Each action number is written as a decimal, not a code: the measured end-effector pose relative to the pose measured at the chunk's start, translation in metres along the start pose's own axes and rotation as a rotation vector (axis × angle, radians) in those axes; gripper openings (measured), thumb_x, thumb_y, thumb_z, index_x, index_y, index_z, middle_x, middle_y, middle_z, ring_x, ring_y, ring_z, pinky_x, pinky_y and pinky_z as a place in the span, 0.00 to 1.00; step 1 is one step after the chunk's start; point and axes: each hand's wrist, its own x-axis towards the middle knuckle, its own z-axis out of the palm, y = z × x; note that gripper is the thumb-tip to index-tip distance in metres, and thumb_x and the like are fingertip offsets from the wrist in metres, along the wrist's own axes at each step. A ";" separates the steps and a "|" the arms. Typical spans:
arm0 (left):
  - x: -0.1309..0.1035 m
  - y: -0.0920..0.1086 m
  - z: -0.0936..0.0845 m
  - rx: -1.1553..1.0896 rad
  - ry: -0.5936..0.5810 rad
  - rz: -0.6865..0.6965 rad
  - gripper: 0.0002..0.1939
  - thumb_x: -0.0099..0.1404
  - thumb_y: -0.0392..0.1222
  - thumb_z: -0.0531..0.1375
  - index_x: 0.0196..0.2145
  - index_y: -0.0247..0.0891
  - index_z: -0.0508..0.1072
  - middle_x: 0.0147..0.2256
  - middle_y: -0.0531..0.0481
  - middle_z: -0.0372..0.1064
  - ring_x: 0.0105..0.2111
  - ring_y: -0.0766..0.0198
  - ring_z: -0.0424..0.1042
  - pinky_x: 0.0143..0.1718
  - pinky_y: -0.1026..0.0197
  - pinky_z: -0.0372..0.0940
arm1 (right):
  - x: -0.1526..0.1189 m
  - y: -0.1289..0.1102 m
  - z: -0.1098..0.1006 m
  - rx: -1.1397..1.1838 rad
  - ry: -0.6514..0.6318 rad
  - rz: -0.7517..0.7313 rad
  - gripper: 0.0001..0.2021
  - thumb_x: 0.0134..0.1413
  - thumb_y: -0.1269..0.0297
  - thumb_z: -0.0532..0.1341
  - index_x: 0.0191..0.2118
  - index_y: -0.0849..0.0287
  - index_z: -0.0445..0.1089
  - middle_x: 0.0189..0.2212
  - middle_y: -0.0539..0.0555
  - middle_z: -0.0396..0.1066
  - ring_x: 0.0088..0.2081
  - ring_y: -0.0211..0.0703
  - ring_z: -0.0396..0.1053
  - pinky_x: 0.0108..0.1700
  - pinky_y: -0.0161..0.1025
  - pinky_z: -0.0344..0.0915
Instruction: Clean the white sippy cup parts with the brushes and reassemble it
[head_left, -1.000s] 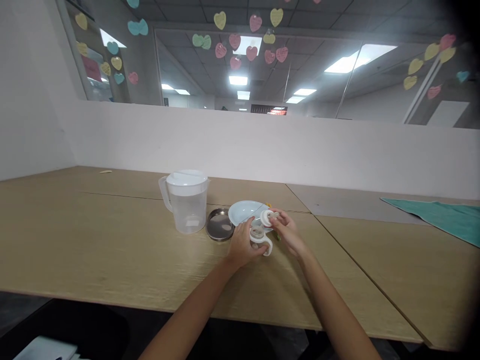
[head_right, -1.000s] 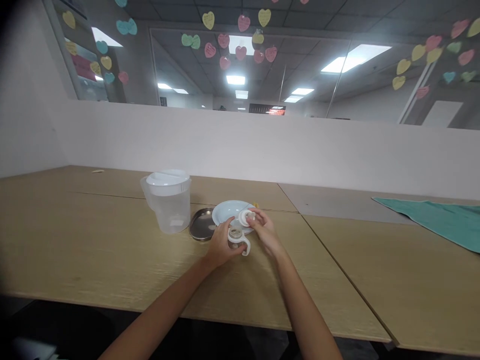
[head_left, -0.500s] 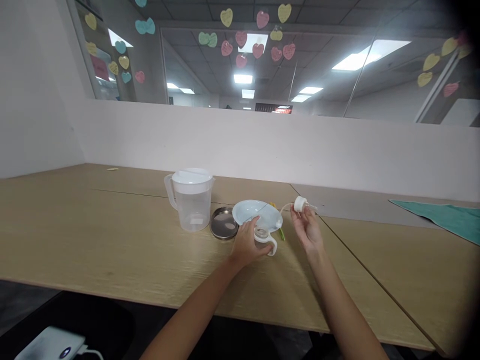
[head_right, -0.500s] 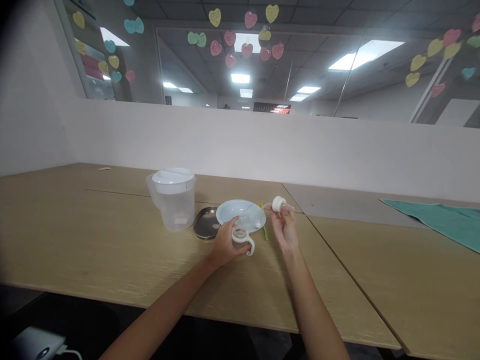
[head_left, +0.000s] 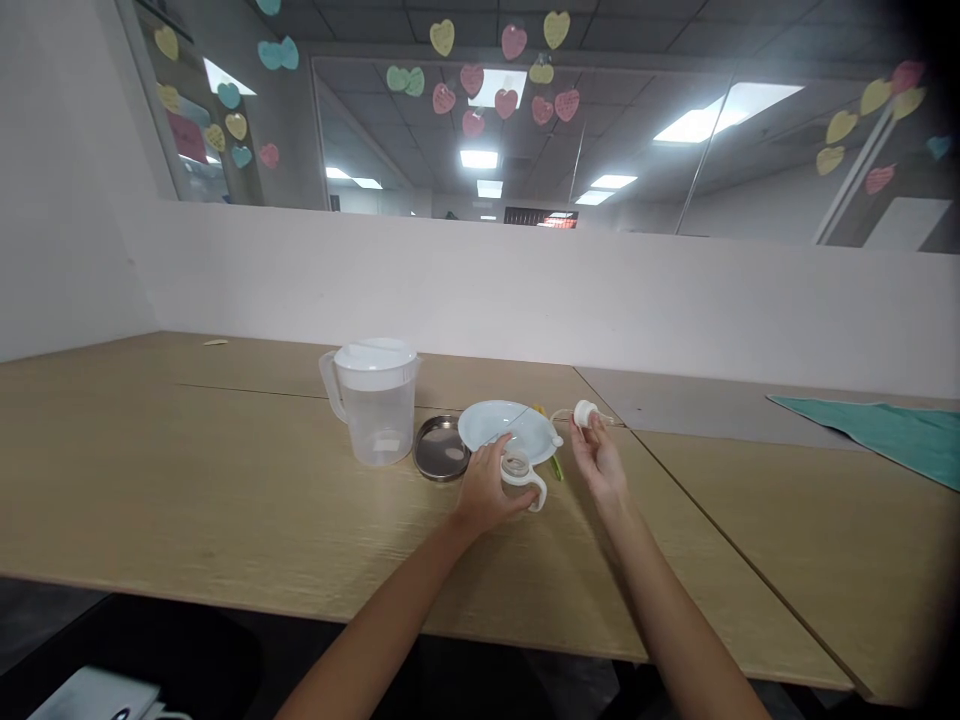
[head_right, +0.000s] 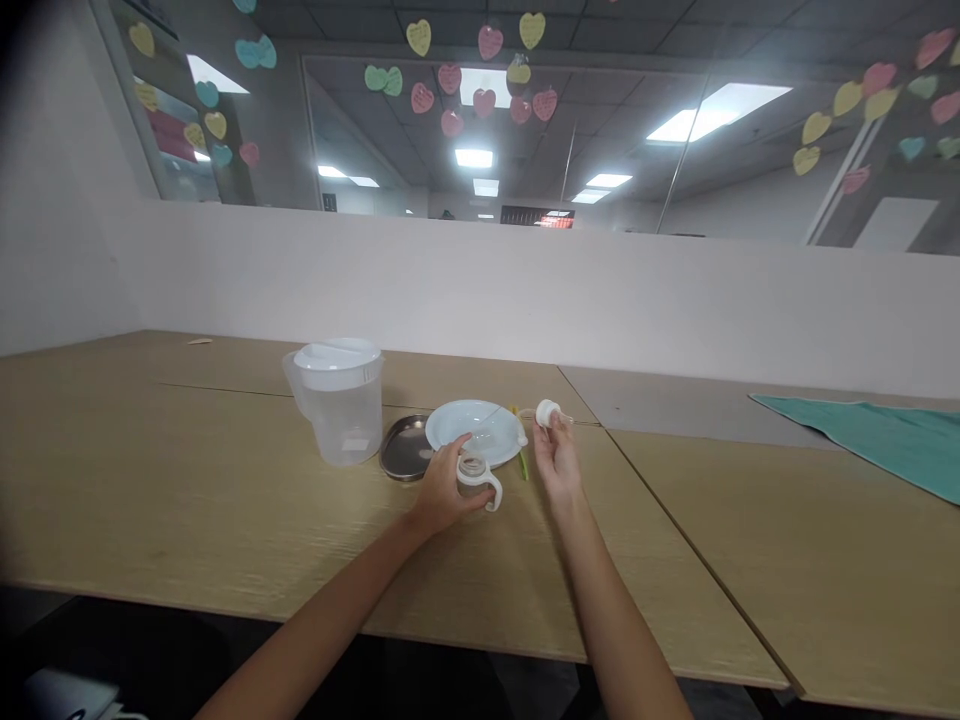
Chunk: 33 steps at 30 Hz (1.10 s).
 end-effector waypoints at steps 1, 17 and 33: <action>0.000 0.000 0.000 0.003 0.001 0.001 0.42 0.48 0.53 0.64 0.57 0.36 0.54 0.45 0.42 0.65 0.45 0.52 0.65 0.48 0.49 0.60 | 0.000 -0.001 0.000 0.050 0.007 0.031 0.16 0.37 0.59 0.69 0.34 0.56 0.68 0.38 0.49 0.72 0.49 0.37 0.66 0.54 0.35 0.66; 0.000 0.000 0.000 0.005 0.004 0.001 0.41 0.48 0.52 0.65 0.56 0.37 0.56 0.46 0.42 0.65 0.46 0.51 0.65 0.49 0.48 0.60 | -0.014 0.023 0.013 -0.321 0.124 -0.226 0.23 0.35 0.59 0.69 0.40 0.56 0.63 0.39 0.52 0.71 0.42 0.40 0.70 0.46 0.40 0.69; -0.001 -0.001 0.004 -0.065 0.010 -0.046 0.44 0.45 0.50 0.67 0.57 0.38 0.54 0.50 0.42 0.63 0.48 0.51 0.64 0.51 0.48 0.59 | -0.041 0.021 0.023 -1.102 -0.344 -0.235 0.22 0.49 0.47 0.58 0.44 0.59 0.66 0.39 0.55 0.71 0.43 0.46 0.67 0.48 0.44 0.61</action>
